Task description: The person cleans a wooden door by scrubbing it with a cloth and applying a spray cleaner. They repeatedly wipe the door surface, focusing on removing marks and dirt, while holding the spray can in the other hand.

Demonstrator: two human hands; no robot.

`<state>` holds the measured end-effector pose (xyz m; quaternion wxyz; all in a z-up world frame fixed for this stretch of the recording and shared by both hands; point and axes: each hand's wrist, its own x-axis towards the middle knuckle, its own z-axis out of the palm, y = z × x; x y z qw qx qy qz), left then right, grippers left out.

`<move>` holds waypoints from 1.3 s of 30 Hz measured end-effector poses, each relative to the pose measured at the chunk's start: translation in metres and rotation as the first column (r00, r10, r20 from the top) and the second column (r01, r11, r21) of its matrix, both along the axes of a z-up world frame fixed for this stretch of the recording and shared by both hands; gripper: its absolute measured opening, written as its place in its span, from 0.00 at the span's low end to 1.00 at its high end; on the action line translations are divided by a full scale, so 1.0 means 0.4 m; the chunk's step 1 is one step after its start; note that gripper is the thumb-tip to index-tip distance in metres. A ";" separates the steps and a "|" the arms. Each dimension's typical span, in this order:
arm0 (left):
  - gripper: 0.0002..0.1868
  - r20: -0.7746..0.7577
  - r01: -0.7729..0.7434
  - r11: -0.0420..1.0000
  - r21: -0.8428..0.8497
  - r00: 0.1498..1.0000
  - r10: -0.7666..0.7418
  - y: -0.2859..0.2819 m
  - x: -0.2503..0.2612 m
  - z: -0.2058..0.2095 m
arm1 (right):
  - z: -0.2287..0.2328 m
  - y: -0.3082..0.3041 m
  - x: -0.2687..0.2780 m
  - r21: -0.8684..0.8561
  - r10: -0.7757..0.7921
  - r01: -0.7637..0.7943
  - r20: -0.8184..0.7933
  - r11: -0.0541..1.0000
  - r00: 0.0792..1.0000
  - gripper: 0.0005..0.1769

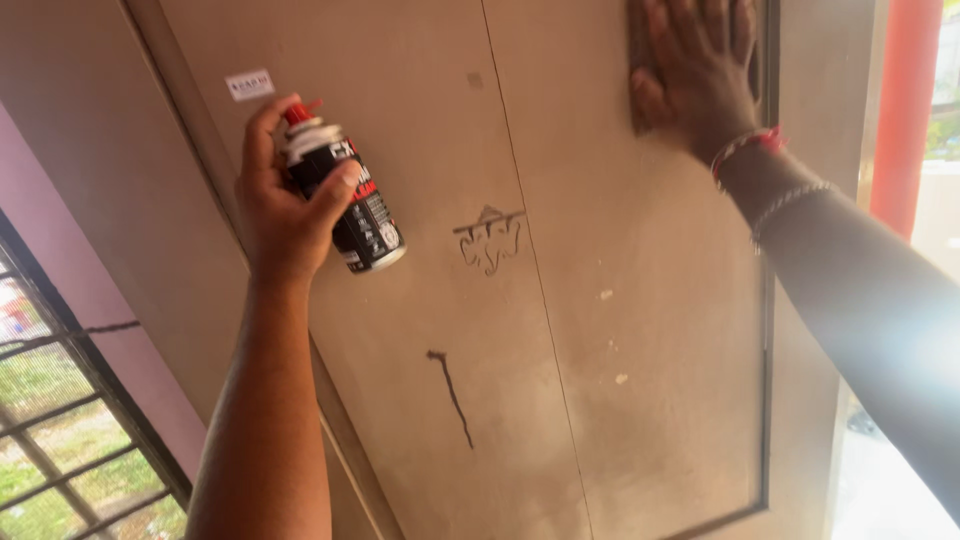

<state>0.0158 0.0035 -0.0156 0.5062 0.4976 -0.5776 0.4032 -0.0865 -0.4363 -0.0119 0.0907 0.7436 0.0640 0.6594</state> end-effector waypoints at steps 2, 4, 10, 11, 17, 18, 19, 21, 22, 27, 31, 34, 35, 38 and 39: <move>0.32 -0.019 0.023 1.000 0.001 1.000 -0.023 -0.002 -0.008 -0.014 | 0.001 -0.014 -0.002 0.078 0.026 -0.026 0.000 0.997 1.000 0.33; 0.32 -0.024 -0.002 1.000 -0.009 1.000 0.002 -0.002 -0.017 0.004 | 0.036 0.012 0.033 0.238 -0.006 -0.004 0.042 0.971 0.999 0.35; 0.33 -0.059 0.009 1.000 -0.022 0.998 -0.010 -0.008 -0.032 0.001 | 0.012 0.154 0.139 -0.105 -0.034 0.042 0.082 0.994 0.996 0.38; 0.32 -0.073 0.026 1.000 -0.018 0.997 -0.027 -0.007 -0.033 0.000 | -0.021 0.145 0.119 -0.166 -0.019 0.027 0.045 0.986 0.999 0.39; 0.33 -0.039 -0.041 0.999 -0.013 0.998 0.040 -0.004 -0.036 -0.004 | -0.009 -0.005 0.033 0.142 0.032 -0.025 -0.047 0.990 0.998 0.42; 0.33 -0.033 -0.046 0.999 -0.017 0.998 0.046 -0.005 -0.037 -0.002 | -0.005 -0.020 0.031 0.174 -0.008 0.013 -0.026 0.985 1.000 0.41; 0.33 -0.030 -0.049 0.998 -0.030 0.998 0.048 -0.009 -0.037 0.006 | 0.013 -0.033 0.031 0.203 -0.052 0.050 0.006 0.978 0.999 0.40; 0.34 -0.027 -0.057 0.997 -0.058 0.998 0.055 -0.016 -0.043 0.004 | 0.043 -0.021 0.054 0.211 -0.163 0.141 0.092 0.967 0.982 0.40; 0.34 -0.037 -0.053 0.997 -0.059 0.998 0.051 -0.016 -0.046 0.006 | 0.059 0.017 0.087 0.194 -0.229 0.198 0.149 0.961 0.962 0.40; 0.34 -0.108 -0.056 0.997 -0.050 0.993 0.050 -0.016 -0.051 0.002 | 0.002 0.285 0.175 -0.206 -0.108 0.133 0.127 0.970 0.986 0.37; 0.34 -0.126 -0.032 0.999 -0.036 0.992 0.027 -0.013 -0.052 0.005 | -0.047 0.241 0.147 -0.323 0.006 0.012 0.056 0.946 0.998 0.36; 0.34 -0.129 -0.035 0.999 -0.039 0.991 0.030 -0.018 -0.053 0.001 | -0.003 0.065 0.120 -0.147 0.349 -0.346 -0.007 0.927 0.937 0.35; 0.34 -0.112 -0.010 0.999 -0.048 0.994 0.004 -0.017 -0.054 0.000 | 0.015 0.028 0.111 0.062 0.650 -0.647 -0.058 0.760 0.758 0.34; 0.35 -0.078 0.006 0.998 -0.067 0.997 -0.012 -0.019 -0.053 -0.002 | 0.040 -0.048 0.019 0.126 -0.037 0.039 -0.016 0.991 0.999 0.38; 0.35 -0.074 0.000 0.997 -0.071 0.997 -0.005 -0.019 -0.052 -0.006 | 0.050 -0.046 0.002 0.098 -0.101 0.102 -0.018 0.990 0.995 0.37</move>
